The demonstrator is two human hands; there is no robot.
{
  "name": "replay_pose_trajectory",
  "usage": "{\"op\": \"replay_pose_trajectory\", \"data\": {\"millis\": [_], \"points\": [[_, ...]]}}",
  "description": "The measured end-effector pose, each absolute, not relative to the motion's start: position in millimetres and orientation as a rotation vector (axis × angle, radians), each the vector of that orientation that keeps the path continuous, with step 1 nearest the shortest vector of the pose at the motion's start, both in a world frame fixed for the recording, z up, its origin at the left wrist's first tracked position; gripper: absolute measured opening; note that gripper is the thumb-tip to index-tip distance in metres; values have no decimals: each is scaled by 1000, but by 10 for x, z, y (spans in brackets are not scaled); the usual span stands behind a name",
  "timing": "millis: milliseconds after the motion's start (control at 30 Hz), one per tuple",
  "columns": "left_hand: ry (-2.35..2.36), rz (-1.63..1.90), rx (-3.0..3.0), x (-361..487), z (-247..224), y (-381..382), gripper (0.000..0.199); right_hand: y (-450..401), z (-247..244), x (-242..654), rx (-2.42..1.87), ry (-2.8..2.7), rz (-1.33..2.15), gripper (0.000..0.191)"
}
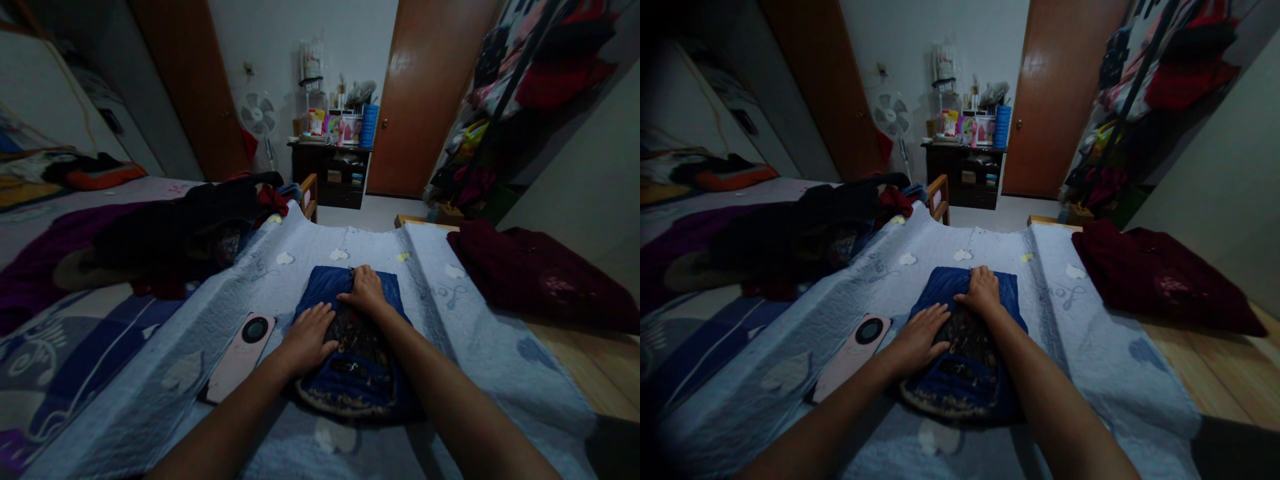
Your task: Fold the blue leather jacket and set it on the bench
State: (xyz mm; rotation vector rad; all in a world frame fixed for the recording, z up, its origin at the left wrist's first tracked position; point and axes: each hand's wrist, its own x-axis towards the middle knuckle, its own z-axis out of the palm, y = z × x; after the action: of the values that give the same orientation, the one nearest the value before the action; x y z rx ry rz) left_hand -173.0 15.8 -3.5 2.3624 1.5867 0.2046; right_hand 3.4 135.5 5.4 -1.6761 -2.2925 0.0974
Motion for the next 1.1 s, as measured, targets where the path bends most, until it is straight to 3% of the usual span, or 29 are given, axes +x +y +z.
{"op": "replay_pose_trajectory", "data": {"millis": [233,367,500,633,800,1100], "points": [[1576,169,2281,-1720,76,143,64,1589,10,169,-1663,-2228,221,36],[1507,192,2244,-1780,172,200,63,1692,-2,239,-1582,-2142,373,38],[1400,329,2180,-1880,329,424,41,1907,86,459,-1443,-1953,723,27],[1495,634,2102,-1962,404,797,35,2198,168,800,-1515,-1622,937,16],[1560,898,2123,-2031,218,1355,36,2478,59,1082,-1602,-1350,1169,17],[1605,752,1948,-2145,-332,2122,41,2887,-247,1184,-1557,-1042,1462,10]]}}
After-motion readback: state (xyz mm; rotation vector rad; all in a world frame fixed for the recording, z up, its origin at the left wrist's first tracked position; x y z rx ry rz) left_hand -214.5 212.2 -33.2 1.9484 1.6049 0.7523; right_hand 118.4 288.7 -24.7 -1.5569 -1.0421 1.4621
